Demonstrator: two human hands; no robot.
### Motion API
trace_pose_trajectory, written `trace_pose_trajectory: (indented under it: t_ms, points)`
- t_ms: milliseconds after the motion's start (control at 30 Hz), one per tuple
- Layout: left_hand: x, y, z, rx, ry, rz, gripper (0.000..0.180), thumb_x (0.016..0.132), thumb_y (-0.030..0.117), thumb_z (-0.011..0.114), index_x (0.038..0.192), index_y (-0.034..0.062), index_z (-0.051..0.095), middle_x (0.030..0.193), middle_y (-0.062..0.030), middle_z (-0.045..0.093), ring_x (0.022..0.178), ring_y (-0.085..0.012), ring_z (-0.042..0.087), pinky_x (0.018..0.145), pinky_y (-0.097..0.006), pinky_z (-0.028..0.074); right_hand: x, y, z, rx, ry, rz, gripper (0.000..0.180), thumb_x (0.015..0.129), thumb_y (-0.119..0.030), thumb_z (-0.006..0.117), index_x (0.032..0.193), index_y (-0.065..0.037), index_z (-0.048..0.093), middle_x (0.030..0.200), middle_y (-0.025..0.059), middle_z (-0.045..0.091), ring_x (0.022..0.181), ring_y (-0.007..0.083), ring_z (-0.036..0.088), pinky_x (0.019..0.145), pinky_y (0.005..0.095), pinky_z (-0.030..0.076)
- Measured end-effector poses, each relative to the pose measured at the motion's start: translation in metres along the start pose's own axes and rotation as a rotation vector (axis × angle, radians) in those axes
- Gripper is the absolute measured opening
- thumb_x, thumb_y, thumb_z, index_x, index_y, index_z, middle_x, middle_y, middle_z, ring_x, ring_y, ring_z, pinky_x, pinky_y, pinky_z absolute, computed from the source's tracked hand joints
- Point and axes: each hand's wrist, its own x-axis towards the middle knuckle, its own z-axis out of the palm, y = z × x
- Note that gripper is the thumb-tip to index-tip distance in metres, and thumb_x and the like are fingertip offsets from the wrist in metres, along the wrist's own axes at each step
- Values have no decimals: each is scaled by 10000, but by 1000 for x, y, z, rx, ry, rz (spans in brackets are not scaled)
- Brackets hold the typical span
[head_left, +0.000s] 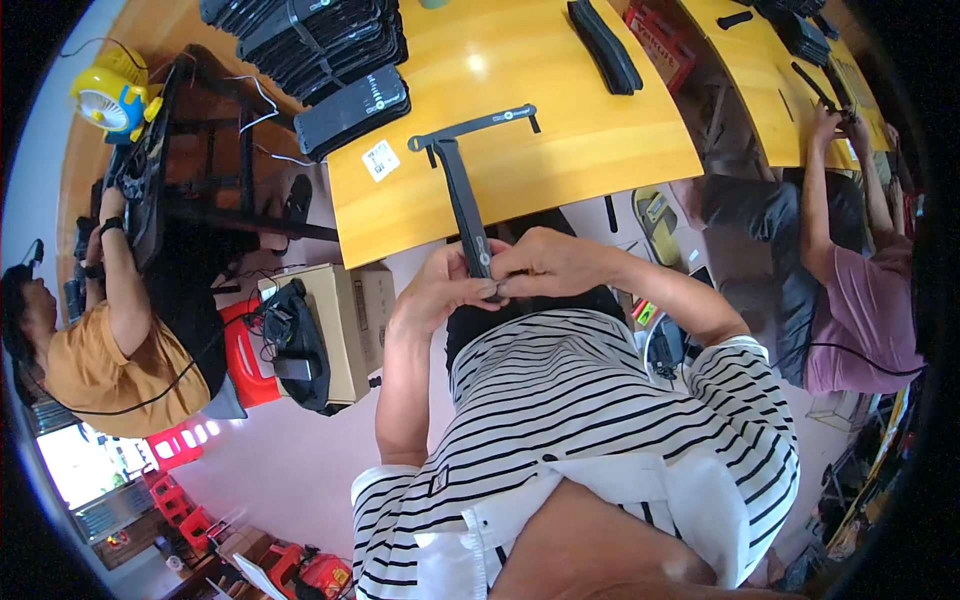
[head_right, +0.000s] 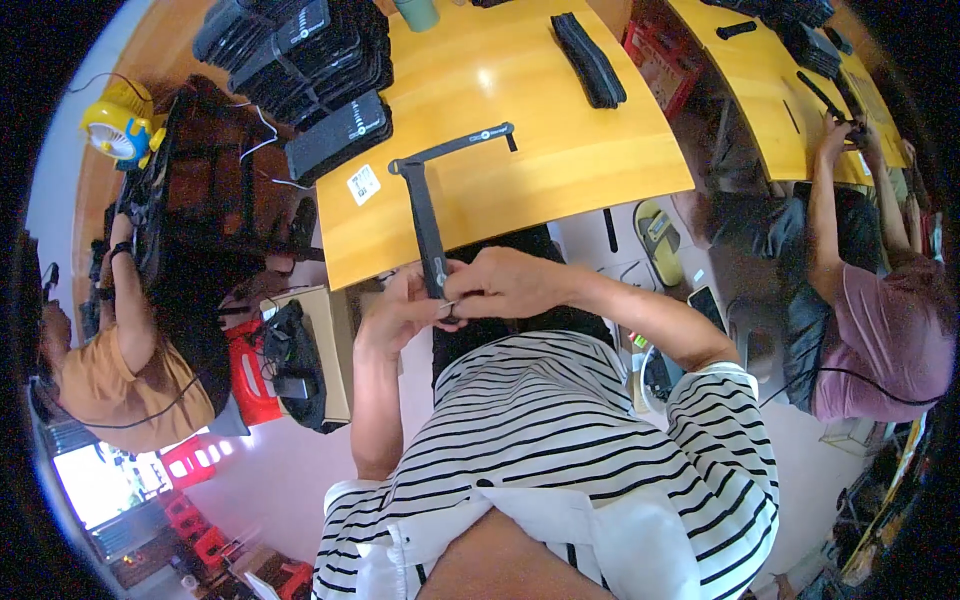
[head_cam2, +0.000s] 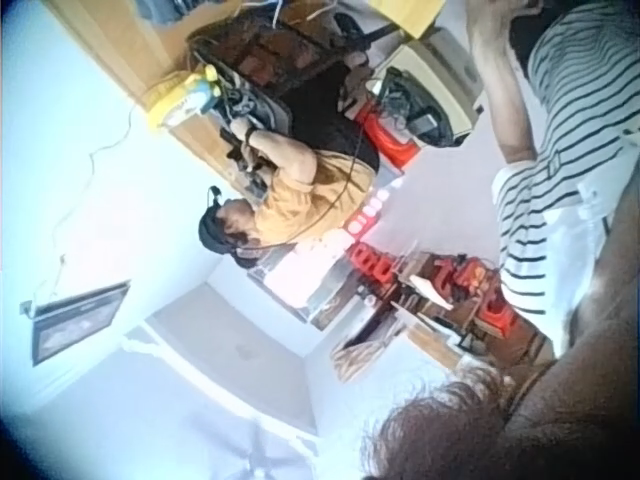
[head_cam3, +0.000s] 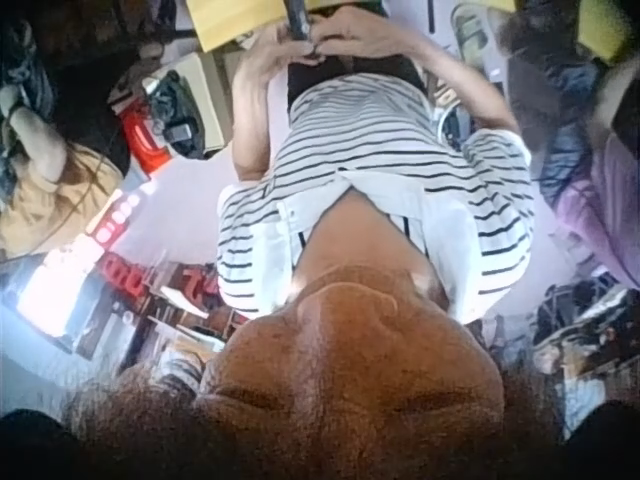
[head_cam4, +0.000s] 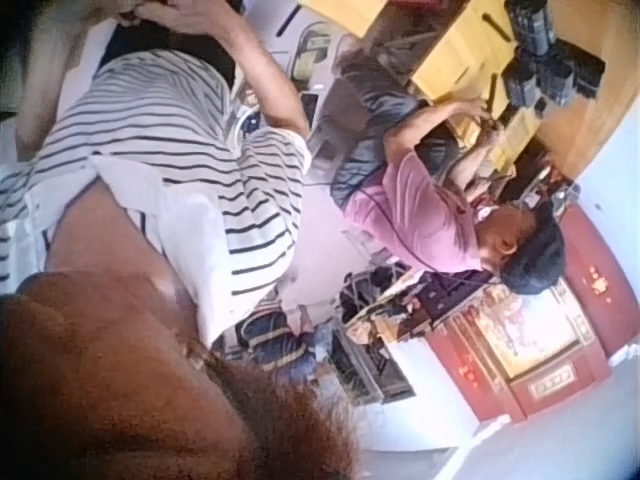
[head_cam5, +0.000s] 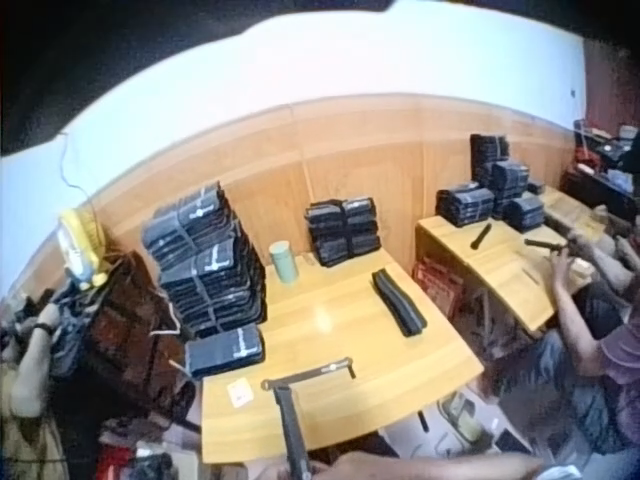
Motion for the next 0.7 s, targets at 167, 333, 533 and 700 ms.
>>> trace_pose_trajectory:
  t_ms: [167, 333, 533, 700]
  points:
    - [-5, -7, 9, -210, -89, -45, 592, 652, -70, 640, 1196, -30, 411, 1020, -141, 557, 830, -239, 624, 688, -320, 554, -3, -15, 2, 289, 21, 124, 177, 790, -108, 529, 683, 21, 585, 529, -1, 515, 436, 68, 446, 441, 210, 361]
    - [-10, -11, 20, -355, -94, -62, 661, 650, -71, 641, 1239, -5, 349, 1011, -144, 547, 793, -253, 625, 704, -339, 542, -7, -17, -8, 517, -16, 263, 154, 769, -84, 532, 651, 3, 579, 521, -2, 489, 427, 47, 418, 413, 191, 315]
    - [-12, -17, 13, -360, -380, -21, 652, 650, -57, 654, 1225, 30, 358, 861, -125, 570, 764, -243, 627, 678, -321, 534, -12, -30, -31, 457, 77, 354, 159, 728, -83, 562, 600, 4, 526, 461, -1, 416, 417, 49, 399, 403, 205, 276]
    - [0, -24, 12, -426, -213, -80, 513, 711, -42, 644, 1153, 36, 397, 816, -120, 581, 742, -242, 638, 667, -316, 538, -13, -20, -10, -328, 372, 120, 84, 721, -24, 575, 768, 37, 543, 623, 101, 513, 562, 175, 525, 519, 276, 405]
